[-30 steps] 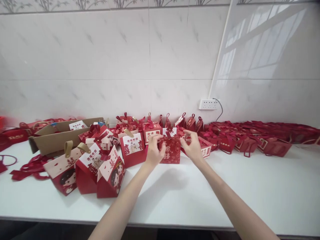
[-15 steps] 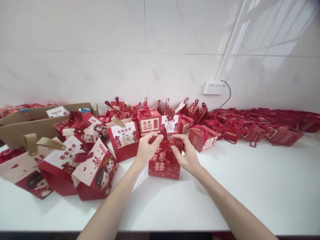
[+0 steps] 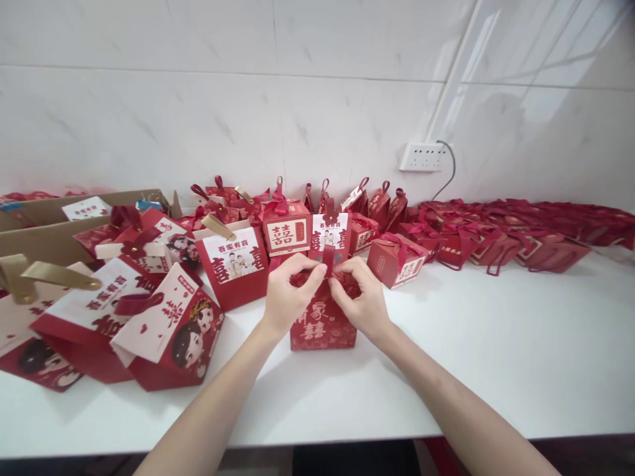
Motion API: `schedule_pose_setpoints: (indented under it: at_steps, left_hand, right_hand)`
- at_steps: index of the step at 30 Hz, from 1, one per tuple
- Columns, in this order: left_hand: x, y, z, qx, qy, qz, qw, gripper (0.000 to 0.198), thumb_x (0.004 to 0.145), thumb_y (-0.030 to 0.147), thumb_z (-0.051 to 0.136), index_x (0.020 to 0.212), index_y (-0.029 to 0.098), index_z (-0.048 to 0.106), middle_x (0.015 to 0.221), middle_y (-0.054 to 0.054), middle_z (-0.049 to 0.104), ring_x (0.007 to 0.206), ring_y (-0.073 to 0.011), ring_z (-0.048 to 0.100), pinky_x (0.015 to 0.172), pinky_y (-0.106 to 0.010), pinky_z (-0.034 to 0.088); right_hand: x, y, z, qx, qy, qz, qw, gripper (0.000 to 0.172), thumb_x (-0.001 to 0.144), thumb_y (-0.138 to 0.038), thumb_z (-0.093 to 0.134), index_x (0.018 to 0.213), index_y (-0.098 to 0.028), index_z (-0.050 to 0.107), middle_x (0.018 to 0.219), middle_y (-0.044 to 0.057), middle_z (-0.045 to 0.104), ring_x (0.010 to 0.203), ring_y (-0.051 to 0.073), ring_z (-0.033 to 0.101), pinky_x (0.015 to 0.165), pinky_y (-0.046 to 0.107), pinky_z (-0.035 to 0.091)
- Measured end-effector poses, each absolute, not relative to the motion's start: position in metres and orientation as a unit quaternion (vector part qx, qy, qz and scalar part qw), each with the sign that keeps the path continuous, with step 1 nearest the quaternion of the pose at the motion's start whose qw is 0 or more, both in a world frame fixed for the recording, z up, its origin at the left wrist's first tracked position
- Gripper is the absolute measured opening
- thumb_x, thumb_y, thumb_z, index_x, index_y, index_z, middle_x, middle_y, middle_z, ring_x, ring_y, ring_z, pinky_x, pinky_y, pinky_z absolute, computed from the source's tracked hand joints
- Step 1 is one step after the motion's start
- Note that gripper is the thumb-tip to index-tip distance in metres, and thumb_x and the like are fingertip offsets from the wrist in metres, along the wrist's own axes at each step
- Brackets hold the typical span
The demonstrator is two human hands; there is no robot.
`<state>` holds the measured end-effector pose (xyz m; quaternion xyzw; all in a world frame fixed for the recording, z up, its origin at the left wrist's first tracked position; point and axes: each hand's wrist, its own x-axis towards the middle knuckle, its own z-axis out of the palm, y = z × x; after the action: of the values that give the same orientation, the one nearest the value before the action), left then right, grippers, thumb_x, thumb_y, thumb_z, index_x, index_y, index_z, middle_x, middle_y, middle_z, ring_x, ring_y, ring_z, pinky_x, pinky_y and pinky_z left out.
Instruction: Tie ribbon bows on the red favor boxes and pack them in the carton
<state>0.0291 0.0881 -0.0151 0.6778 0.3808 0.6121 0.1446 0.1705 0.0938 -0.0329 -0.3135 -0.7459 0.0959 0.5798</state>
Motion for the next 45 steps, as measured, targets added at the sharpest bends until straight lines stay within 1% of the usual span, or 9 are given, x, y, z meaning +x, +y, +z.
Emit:
schedule_pose_setpoints:
  at_steps: [6,13,16,18,20,26,29,34,45]
  left_hand:
    - [0.032,0.086,-0.02,0.681,0.373,0.619,0.121,0.014,0.08,0.021,0.059,0.067,0.017,0.061,0.064,0.003,0.057,0.06,-0.0081,0.052,0.06,-0.02,0.043]
    - [0.031,0.085,-0.019,0.678,0.378,0.61,0.158,0.016,0.081,0.024,0.057,0.068,0.017,0.062,0.063,0.002,0.056,0.059,-0.0091,0.052,0.06,-0.021,0.045]
    - [0.028,0.084,-0.018,0.708,0.359,0.578,0.189,0.011,0.079,0.024,0.056,0.08,0.016,0.063,0.072,-0.001,0.06,0.067,-0.0126,0.057,0.065,-0.025,0.048]
    - [0.027,0.083,-0.019,0.728,0.343,0.564,0.187,0.018,0.076,0.021,0.056,0.093,0.016,0.061,0.081,-0.003,0.062,0.074,-0.0144,0.059,0.069,-0.026,0.05]
    - [0.028,0.084,-0.021,0.73,0.343,0.567,0.17,0.024,0.074,0.019,0.057,0.097,0.017,0.059,0.083,-0.003,0.062,0.076,-0.0141,0.059,0.072,-0.026,0.05]
    - [0.03,0.087,-0.023,0.701,0.387,0.571,0.18,0.009,0.076,0.024,0.059,0.082,0.017,0.06,0.076,-0.002,0.065,0.069,-0.0128,0.061,0.067,-0.023,0.052]
    - [0.028,0.089,-0.022,0.707,0.393,0.56,0.18,0.006,0.076,0.023,0.058,0.075,0.017,0.061,0.073,0.0,0.066,0.068,-0.0123,0.062,0.067,-0.022,0.052]
    - [0.025,0.091,-0.022,0.71,0.396,0.553,0.182,0.005,0.073,0.02,0.059,0.073,0.017,0.064,0.072,0.0,0.068,0.067,-0.012,0.062,0.066,-0.022,0.052]
    - [0.027,0.09,-0.022,0.699,0.407,0.554,0.196,0.008,0.074,0.023,0.059,0.074,0.017,0.064,0.071,0.0,0.068,0.065,-0.0119,0.062,0.063,-0.022,0.052]
  right_hand:
    - [0.174,0.094,-0.03,-0.311,-0.744,0.129,0.576,0.008,0.08,-0.017,0.054,0.075,-0.021,0.049,0.073,0.0,0.052,0.069,0.014,0.052,0.064,0.026,0.043]
    - [0.178,0.094,-0.025,-0.319,-0.736,0.202,0.562,0.01,0.078,-0.022,0.058,0.071,-0.02,0.052,0.071,-0.001,0.055,0.066,0.013,0.052,0.063,0.025,0.042]
    - [0.178,0.093,-0.024,-0.346,-0.719,0.222,0.561,0.013,0.077,-0.022,0.058,0.067,-0.02,0.05,0.066,-0.002,0.051,0.062,0.013,0.049,0.06,0.025,0.04]
    - [0.179,0.094,-0.022,-0.352,-0.713,0.23,0.56,0.015,0.076,-0.022,0.058,0.065,-0.02,0.048,0.063,-0.003,0.049,0.06,0.012,0.048,0.058,0.025,0.038]
    - [0.18,0.095,-0.021,-0.349,-0.715,0.231,0.56,0.016,0.075,-0.022,0.058,0.065,-0.02,0.046,0.063,-0.003,0.048,0.06,0.012,0.047,0.058,0.025,0.038]
    - [0.182,0.097,-0.022,-0.338,-0.725,0.23,0.554,0.016,0.076,-0.022,0.058,0.065,-0.02,0.047,0.064,-0.003,0.049,0.06,0.012,0.047,0.06,0.025,0.039]
    - [0.186,0.099,-0.021,-0.324,-0.73,0.252,0.546,0.015,0.077,-0.023,0.059,0.066,-0.019,0.051,0.067,-0.002,0.052,0.062,0.012,0.049,0.061,0.025,0.04]
    - [0.192,0.102,-0.016,-0.296,-0.749,0.275,0.525,0.01,0.08,-0.025,0.059,0.072,-0.019,0.059,0.071,0.0,0.056,0.067,0.013,0.053,0.064,0.026,0.042]
    - [0.19,0.101,-0.019,-0.297,-0.763,0.233,0.525,0.006,0.08,-0.022,0.057,0.075,-0.02,0.056,0.075,0.0,0.059,0.071,0.014,0.056,0.068,0.027,0.044]
